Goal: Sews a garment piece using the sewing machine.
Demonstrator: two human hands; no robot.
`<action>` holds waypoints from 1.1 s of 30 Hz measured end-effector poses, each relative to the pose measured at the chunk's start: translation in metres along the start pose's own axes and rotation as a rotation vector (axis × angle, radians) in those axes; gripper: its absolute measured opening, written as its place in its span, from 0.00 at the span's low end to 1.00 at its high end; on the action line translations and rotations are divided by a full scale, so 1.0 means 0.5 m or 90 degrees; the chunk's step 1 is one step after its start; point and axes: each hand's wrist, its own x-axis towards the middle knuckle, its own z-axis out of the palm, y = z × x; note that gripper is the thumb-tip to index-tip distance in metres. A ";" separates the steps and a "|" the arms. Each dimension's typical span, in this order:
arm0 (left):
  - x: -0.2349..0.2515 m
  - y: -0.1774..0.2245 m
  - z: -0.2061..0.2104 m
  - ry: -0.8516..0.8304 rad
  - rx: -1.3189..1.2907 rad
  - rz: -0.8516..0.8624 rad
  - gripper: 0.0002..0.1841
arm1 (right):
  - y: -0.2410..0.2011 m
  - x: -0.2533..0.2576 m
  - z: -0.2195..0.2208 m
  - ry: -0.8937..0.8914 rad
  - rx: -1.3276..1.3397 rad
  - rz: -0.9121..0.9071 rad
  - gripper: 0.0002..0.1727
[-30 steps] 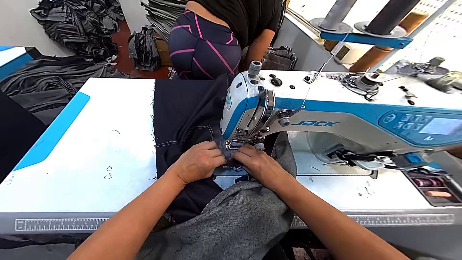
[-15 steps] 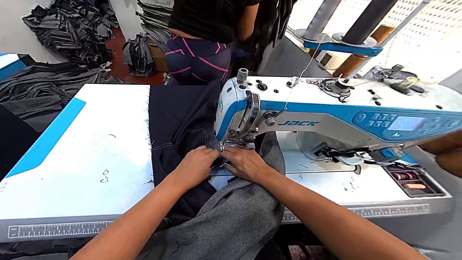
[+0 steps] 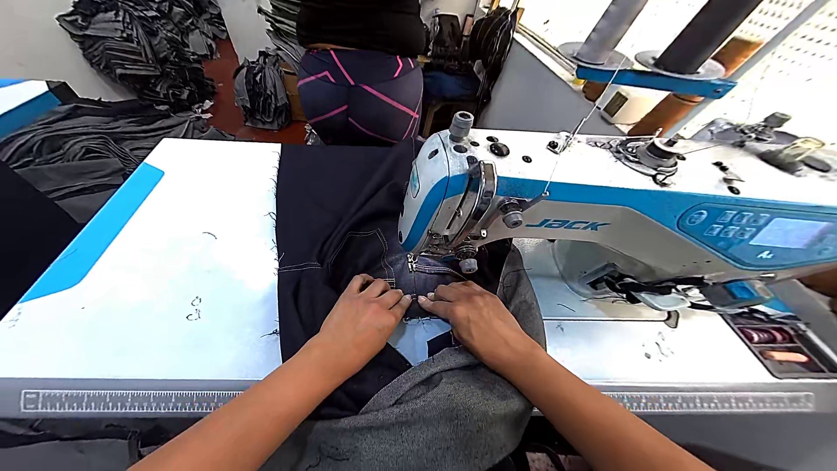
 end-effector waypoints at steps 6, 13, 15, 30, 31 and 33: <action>0.001 -0.006 0.001 -0.011 -0.010 -0.005 0.22 | 0.002 0.002 0.005 0.015 0.011 0.015 0.20; 0.022 -0.021 0.007 -0.004 -0.021 -0.031 0.21 | 0.008 0.015 0.008 0.012 0.029 0.086 0.25; 0.028 -0.029 0.007 -0.011 -0.026 -0.034 0.21 | 0.010 0.020 0.009 0.012 0.031 0.097 0.24; 0.066 -0.072 0.024 -0.014 -0.036 -0.032 0.20 | 0.018 0.041 0.024 0.015 0.020 0.224 0.25; 0.067 -0.073 0.024 -0.016 -0.035 -0.033 0.20 | 0.018 0.041 0.024 0.014 0.020 0.226 0.24; 0.069 -0.077 0.026 -0.013 -0.040 -0.036 0.20 | 0.018 0.043 0.025 0.016 0.019 0.236 0.22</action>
